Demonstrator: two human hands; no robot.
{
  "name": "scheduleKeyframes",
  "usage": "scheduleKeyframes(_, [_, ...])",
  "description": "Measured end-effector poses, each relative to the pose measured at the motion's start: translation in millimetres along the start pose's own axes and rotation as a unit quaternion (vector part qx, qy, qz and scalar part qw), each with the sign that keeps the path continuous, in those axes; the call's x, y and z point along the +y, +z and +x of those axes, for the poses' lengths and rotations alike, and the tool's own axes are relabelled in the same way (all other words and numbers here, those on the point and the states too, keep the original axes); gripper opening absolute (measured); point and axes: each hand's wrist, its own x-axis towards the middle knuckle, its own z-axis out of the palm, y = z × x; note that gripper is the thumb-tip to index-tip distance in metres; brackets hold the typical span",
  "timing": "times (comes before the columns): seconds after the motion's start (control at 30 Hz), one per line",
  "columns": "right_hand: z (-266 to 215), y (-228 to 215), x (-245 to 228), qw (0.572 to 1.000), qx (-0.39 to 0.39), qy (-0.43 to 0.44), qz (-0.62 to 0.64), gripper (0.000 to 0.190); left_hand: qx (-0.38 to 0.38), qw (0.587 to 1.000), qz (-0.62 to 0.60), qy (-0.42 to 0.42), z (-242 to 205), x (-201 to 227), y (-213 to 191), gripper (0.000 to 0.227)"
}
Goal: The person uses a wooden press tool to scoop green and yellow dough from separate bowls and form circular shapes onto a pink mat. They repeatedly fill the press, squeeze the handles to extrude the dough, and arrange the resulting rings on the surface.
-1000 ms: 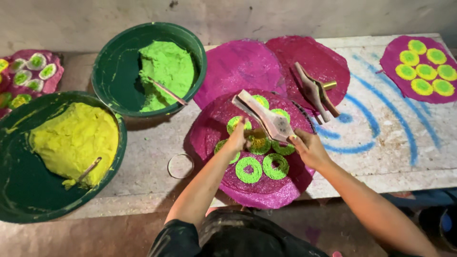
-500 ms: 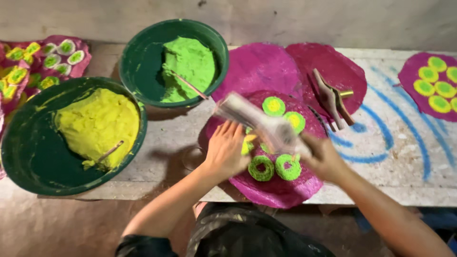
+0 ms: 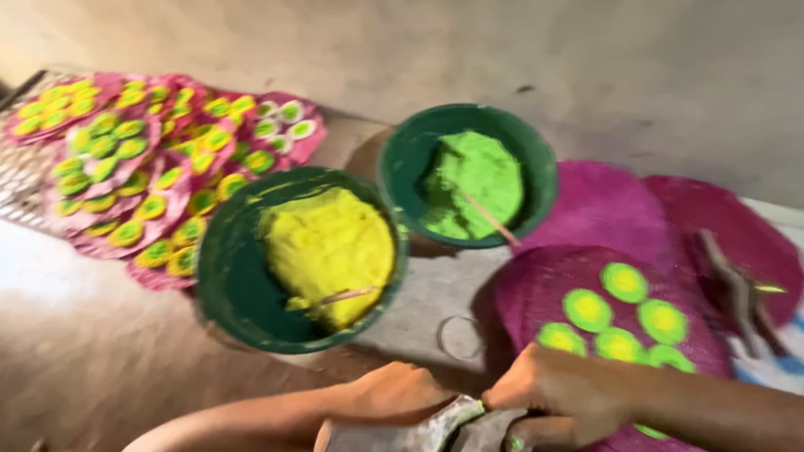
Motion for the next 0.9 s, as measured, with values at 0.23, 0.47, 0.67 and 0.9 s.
scheduleKeyframes(0.23, [95,-7,57,0.995,-0.078,0.014,0.056,0.06,0.123,0.982,0.048,-0.134,-109,-139,-45,0.028])
scheduleKeyframes(0.47, [175,-90,80,0.816,-0.02,-0.035,-0.576,0.03,0.1,0.838,-0.534,-0.056,-199,-185,-137,0.049])
scheduleKeyframes(0.67, [254,-107,100,0.687,0.201,-0.084,-0.693,0.059,0.223,0.746,-0.619,0.098,-158,-233,-99,0.036])
scheduleKeyframes(0.9, [284,34,233,0.841,-0.09,0.29,-0.448,0.057,0.621,0.709,-0.335,-0.02,-147,-327,-90,0.02])
